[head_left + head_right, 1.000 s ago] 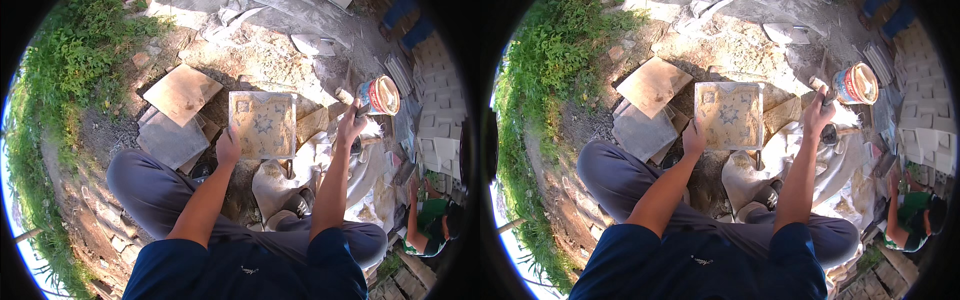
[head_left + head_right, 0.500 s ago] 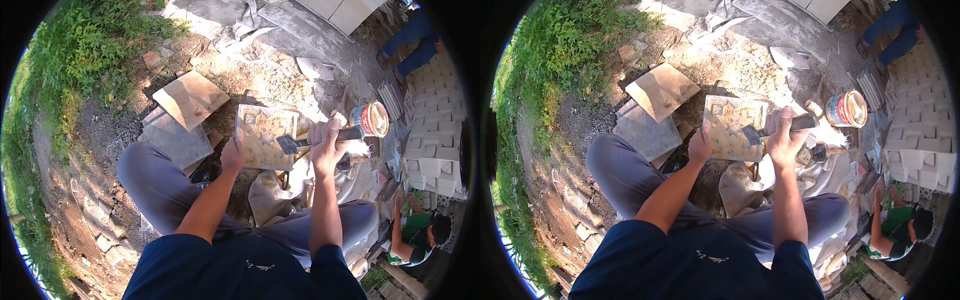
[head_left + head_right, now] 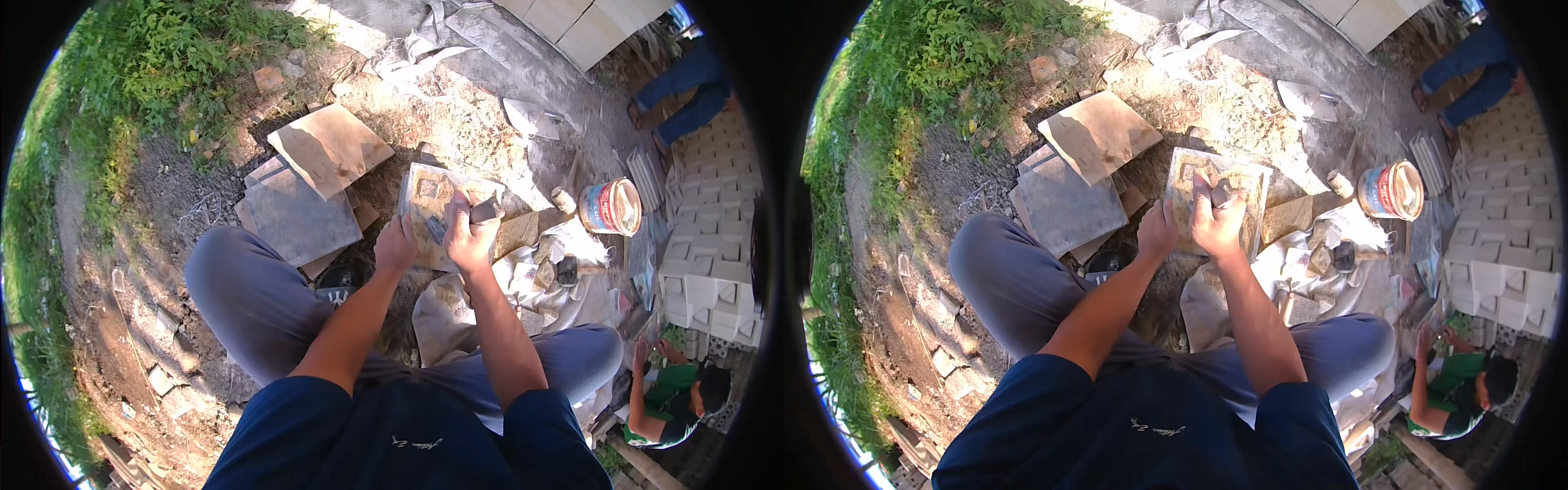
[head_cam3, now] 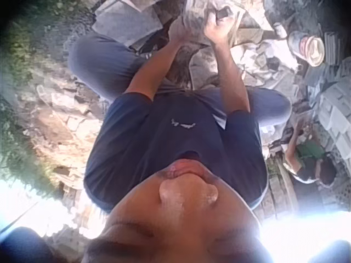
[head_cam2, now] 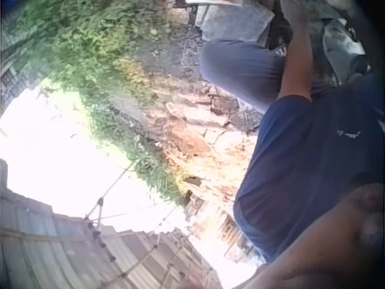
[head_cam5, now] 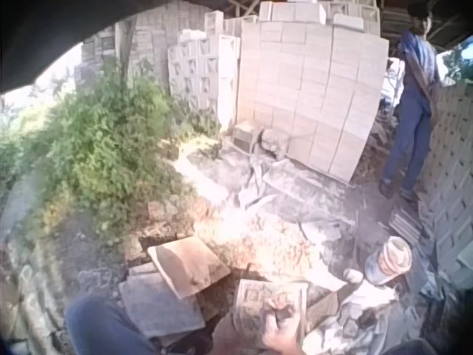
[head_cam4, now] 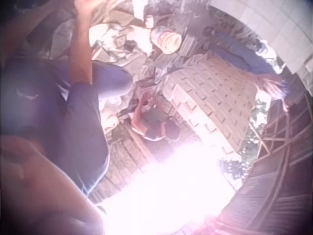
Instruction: The person carves and smooths a stone slab using a spatula and a chisel. They then chip and shape smaller stone pieces on a cloth using a chisel and a mallet.
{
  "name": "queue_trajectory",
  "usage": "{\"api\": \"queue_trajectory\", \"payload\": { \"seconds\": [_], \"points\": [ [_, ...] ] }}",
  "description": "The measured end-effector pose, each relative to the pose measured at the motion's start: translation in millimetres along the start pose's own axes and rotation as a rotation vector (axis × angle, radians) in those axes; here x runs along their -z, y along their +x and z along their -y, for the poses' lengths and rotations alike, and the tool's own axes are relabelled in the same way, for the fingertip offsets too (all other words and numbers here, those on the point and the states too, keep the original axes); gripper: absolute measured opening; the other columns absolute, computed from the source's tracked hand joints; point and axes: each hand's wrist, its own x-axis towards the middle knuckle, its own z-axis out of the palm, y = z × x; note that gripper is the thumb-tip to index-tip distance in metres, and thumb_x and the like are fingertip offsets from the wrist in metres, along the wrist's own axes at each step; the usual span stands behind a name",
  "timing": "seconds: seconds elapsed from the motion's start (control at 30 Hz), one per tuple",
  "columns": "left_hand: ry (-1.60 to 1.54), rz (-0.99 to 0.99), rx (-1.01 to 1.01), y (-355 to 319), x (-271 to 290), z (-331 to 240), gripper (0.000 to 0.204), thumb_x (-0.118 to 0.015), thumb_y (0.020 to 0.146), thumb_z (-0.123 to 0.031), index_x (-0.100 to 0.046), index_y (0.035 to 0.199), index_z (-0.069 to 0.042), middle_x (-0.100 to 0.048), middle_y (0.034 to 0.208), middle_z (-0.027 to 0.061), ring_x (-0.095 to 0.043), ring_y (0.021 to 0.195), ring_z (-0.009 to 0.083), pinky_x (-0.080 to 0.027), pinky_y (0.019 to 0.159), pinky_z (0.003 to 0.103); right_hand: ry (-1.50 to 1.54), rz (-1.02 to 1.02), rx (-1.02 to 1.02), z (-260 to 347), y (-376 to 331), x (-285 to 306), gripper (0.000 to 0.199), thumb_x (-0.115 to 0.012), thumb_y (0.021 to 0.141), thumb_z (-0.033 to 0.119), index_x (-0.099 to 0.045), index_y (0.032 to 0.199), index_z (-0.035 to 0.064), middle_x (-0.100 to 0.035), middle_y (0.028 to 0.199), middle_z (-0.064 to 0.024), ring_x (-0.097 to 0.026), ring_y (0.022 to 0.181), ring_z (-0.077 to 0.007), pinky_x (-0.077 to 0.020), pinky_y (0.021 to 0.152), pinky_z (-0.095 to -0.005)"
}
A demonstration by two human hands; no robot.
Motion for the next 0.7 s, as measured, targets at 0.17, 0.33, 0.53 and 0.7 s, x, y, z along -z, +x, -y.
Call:
{"api": "queue_trajectory", "payload": {
  "seconds": [0.17,0.33,0.53,0.7],
  "points": [
    [0.012,-0.009,0.024,-2.1,0.6,-3.0,0.041,-0.034,0.103,-0.037,-0.055,0.1,-0.002,-0.063,0.091,0.0266,-0.061,0.087,0.0478,-0.047,0.075,0.057,0.28,-0.062,-0.203,11.5,13.5,-2.3,0.032,-0.05,0.101,0.008,-0.049,0.069,0.0066,-0.04,0.056,0.0073,-0.034,0.049,-0.0014,-0.0231,0.044,-0.0234],
    [0.03,-0.026,0.029,-4.3,0.8,1.8,0.041,-0.033,0.103,-0.038,-0.055,0.099,-0.003,-0.063,0.092,0.026,-0.061,0.088,0.0477,-0.047,0.076,0.057,0.438,-0.084,-0.195,60.0,32.8,15.7,0.039,-0.047,0.104,0.012,-0.042,0.065,0.0076,-0.036,0.052,0.0067,-0.026,0.043,-0.0027,-0.02,0.041,-0.0252],
    [0.032,-0.012,0.031,-5.9,-2.5,-8.6,0.042,-0.032,0.103,-0.038,-0.055,0.1,-0.003,-0.064,0.093,0.026,-0.061,0.089,0.0479,-0.048,0.077,0.057,-0.013,-0.08,0.177,-4.0,-2.6,-3.9,0.037,-0.046,0.102,0.007,-0.045,0.066,0.0065,-0.037,0.052,0.0059,-0.029,0.044,-0.0029,-0.0213,0.041,-0.0254],
    [0.066,0.014,0.086,-0.7,0.0,3.2,0.042,-0.031,0.103,-0.038,-0.055,0.1,-0.004,-0.064,0.095,0.0259,-0.062,0.091,0.0477,-0.047,0.078,0.058,0.254,0.017,-0.174,3.8,-6.1,0.5,0.021,-0.056,0.094,0.005,-0.06,0.074,-0.0005,-0.045,0.054,-0.0017,-0.041,0.05,-0.0089,-0.0316,0.045,-0.0292]
  ]
}}
